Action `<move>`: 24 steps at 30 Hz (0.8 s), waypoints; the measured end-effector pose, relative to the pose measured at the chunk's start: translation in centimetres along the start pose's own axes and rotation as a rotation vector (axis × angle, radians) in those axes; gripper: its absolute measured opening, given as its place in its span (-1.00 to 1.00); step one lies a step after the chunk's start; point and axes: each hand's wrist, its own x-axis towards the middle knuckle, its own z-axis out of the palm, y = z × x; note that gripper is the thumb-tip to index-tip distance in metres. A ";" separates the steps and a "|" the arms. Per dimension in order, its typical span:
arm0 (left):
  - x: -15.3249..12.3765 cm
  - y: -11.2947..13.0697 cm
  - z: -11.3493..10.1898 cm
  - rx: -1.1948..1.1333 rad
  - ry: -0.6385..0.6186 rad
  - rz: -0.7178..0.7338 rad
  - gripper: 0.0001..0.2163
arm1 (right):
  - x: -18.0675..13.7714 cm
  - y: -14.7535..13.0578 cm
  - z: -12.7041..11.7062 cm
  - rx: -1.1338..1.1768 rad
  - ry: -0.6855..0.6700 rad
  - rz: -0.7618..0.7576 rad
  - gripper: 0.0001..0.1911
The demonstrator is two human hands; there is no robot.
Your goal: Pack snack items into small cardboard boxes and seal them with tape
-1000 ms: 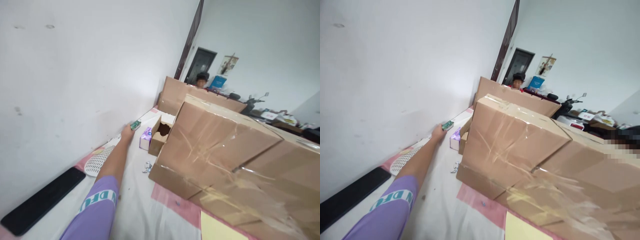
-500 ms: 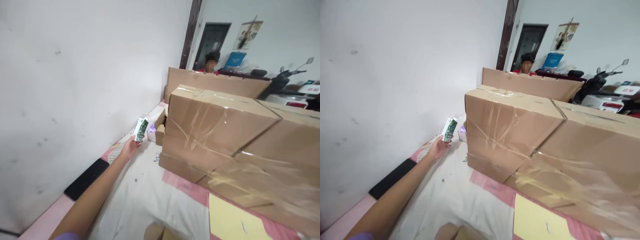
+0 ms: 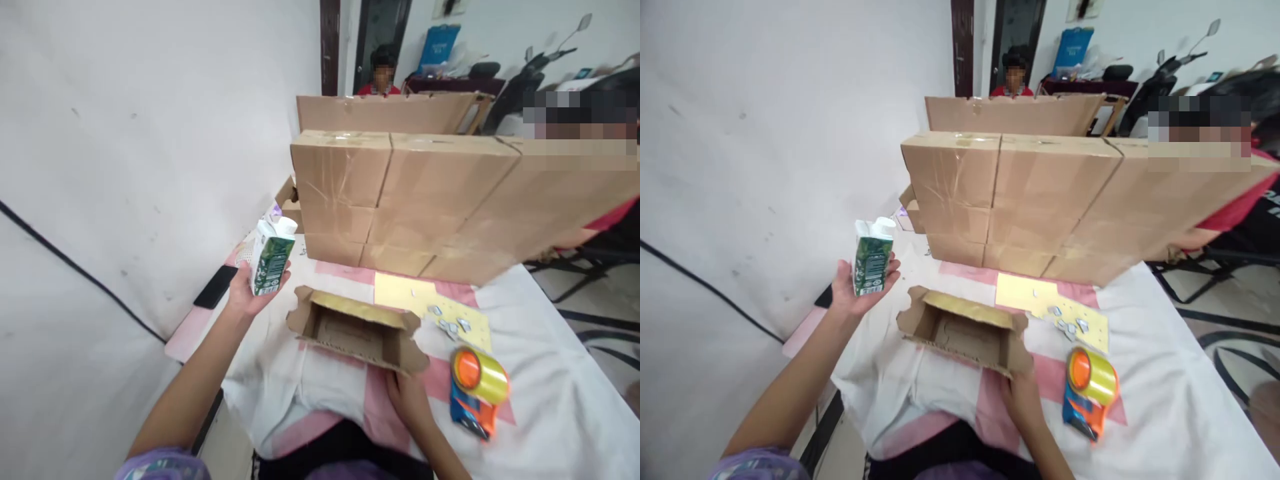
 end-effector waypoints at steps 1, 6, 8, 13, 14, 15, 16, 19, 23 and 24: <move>-0.9 0.4 0.7 0.068 -0.003 -0.013 -0.40 | -0.3 0.2 -0.2 -0.048 -0.057 -0.050 -0.76; -4.5 0.3 4.1 0.264 -0.241 -0.260 -0.31 | -0.4 0.0 -0.3 -0.165 -0.119 -0.119 -0.71; -5.6 -0.9 5.2 0.275 -0.294 -0.390 -0.39 | -0.5 -0.4 -0.4 -0.148 -0.115 -0.113 -0.74; -6.4 -3.9 6.2 0.300 -0.292 -0.524 -0.40 | -1.0 -0.7 -0.3 -0.115 -0.064 -0.097 -0.81; -6.3 -4.2 6.4 0.331 -0.303 -0.506 -0.35 | -1.0 -0.6 -0.3 -0.116 -0.049 -0.096 -0.81; -6.2 -4.2 6.6 0.373 -0.323 -0.485 -0.31 | -1.0 -0.6 -0.3 -0.111 -0.037 -0.094 -0.80; -6.1 -4.2 6.9 0.422 -0.347 -0.471 -0.29 | -1.1 -0.6 -0.2 -0.101 -0.028 -0.095 -0.79; -6.1 -3.6 8.0 0.586 -0.387 -0.514 -0.32 | -1.2 -0.6 -0.2 -0.062 -0.008 -0.098 -0.78; -5.6 -2.9 8.8 0.763 -0.360 -0.586 -0.41 | -1.5 -0.7 -0.6 -0.006 -0.012 -0.072 -0.80; -5.1 -2.7 8.9 0.796 -0.367 -0.591 -0.41 | -1.6 -0.7 -0.9 0.028 -0.016 -0.076 -0.76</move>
